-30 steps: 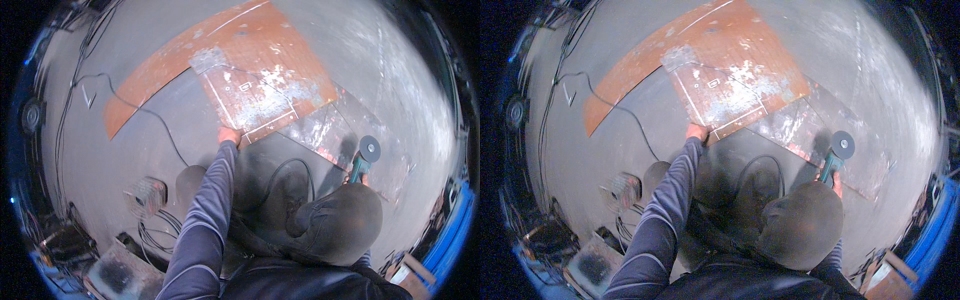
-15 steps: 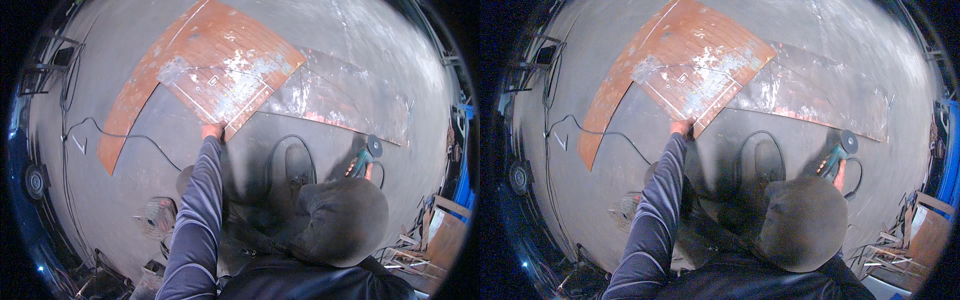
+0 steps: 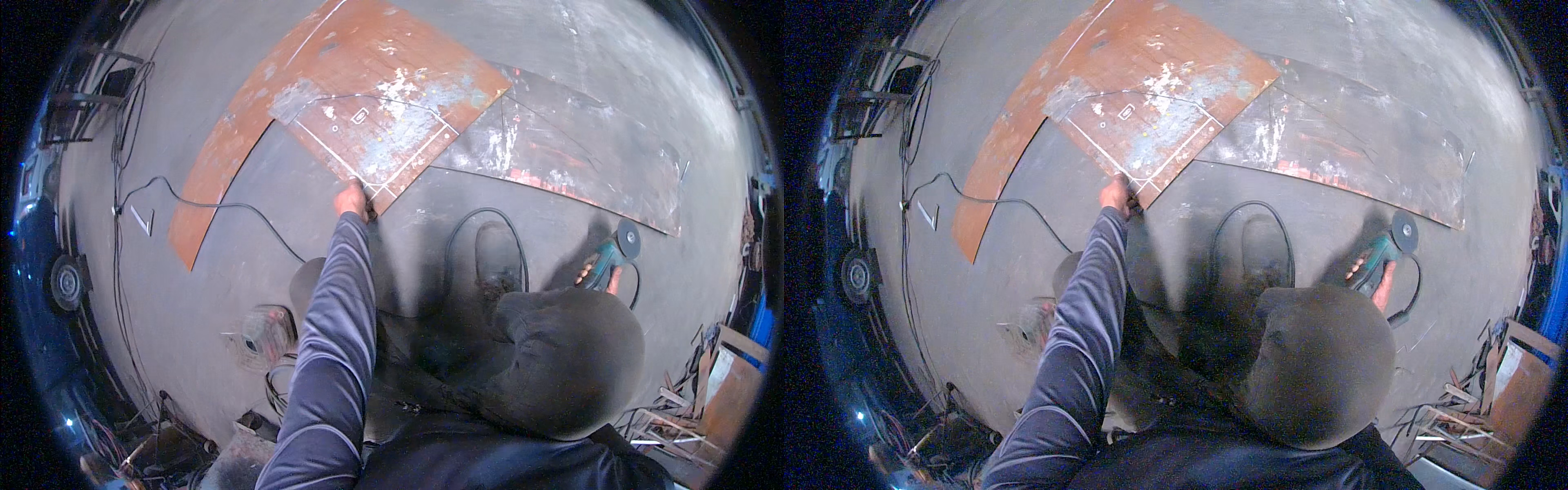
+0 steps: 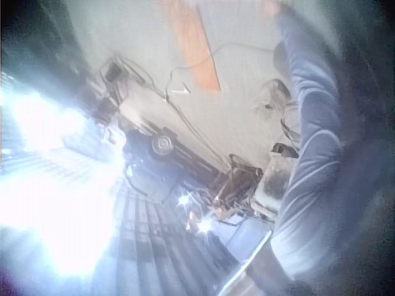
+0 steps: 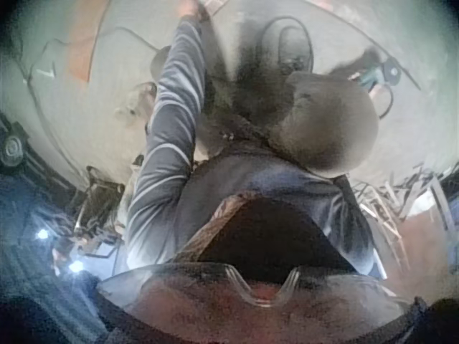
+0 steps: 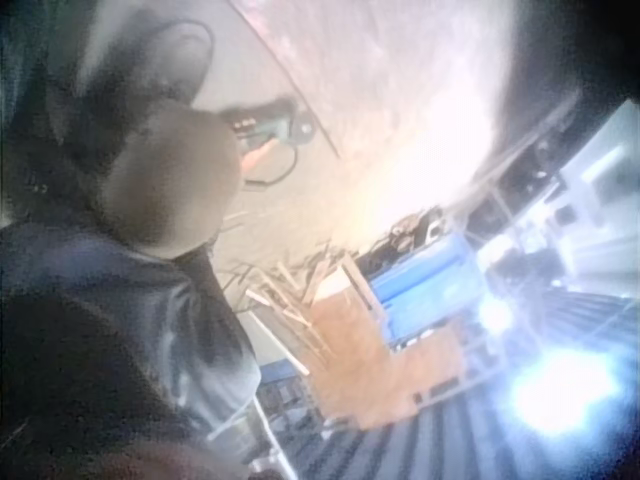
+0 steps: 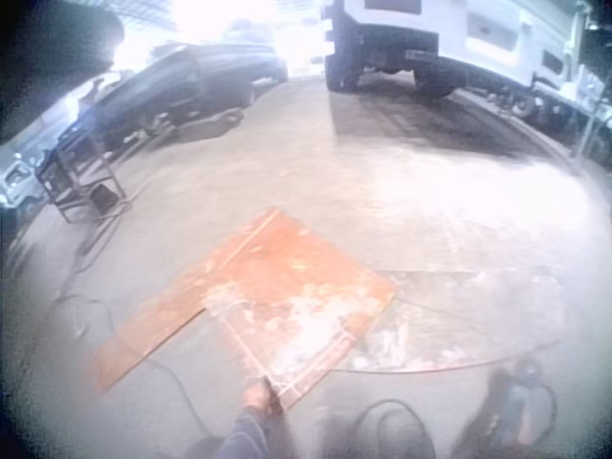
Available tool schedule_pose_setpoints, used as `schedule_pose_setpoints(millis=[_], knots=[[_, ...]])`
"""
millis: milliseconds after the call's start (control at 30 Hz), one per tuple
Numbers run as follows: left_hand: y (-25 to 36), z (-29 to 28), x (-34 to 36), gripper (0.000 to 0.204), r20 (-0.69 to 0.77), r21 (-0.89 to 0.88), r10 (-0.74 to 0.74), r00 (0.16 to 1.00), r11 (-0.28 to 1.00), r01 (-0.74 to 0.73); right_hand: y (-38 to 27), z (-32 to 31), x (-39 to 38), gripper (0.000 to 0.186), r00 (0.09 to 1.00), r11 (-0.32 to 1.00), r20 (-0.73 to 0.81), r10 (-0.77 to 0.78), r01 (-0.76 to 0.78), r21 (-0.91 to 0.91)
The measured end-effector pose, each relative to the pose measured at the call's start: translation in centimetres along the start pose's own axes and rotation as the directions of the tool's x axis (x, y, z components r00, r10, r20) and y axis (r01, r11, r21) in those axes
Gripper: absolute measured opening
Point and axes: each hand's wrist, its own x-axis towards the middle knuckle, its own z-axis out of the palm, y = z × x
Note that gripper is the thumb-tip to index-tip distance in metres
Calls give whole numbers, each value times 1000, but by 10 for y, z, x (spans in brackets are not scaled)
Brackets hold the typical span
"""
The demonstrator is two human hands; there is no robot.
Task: The person uses an angle grinder to cut a large sheet of rusty metal on the floor. They follow marked lines, reposition the sheet, and remove cut pieces as they progress.
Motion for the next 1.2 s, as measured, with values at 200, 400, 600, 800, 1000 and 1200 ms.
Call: schedule_pose_setpoints(millis=[200, 400, 600, 800, 1000, 1200], knots=[[6, -61, 31, 65, -422, 95, 156, 893, 987, -128, 13, 54, 22, 67, 987, 1000, 162, 0, -1, 7], [75, -76, -52, 43, 39, -121, 407, 913, 909, -400, -6, 83, 29, 69, 954, 999, 300, 0, -14, 47], [41, -10, -125, 47, 549, 194, 494, 674, 709, -678, -26, 131, 34, 67, 903, 997, 424, -76, 82, 5], [-35, 30, -134, 66, 868, 401, 146, 474, 354, -845, -5, 146, 56, 67, 956, 991, 275, -102, 72, 116], [-20, 19, -120, 62, 796, 548, 98, 597, 300, -781, 16, 83, 66, 68, 985, 987, 57, -160, 160, 1], [-10, 11, -118, 60, 751, 577, 140, 646, 336, -744, 34, 44, 71, 69, 996, 994, -15, -83, 84, 74]])
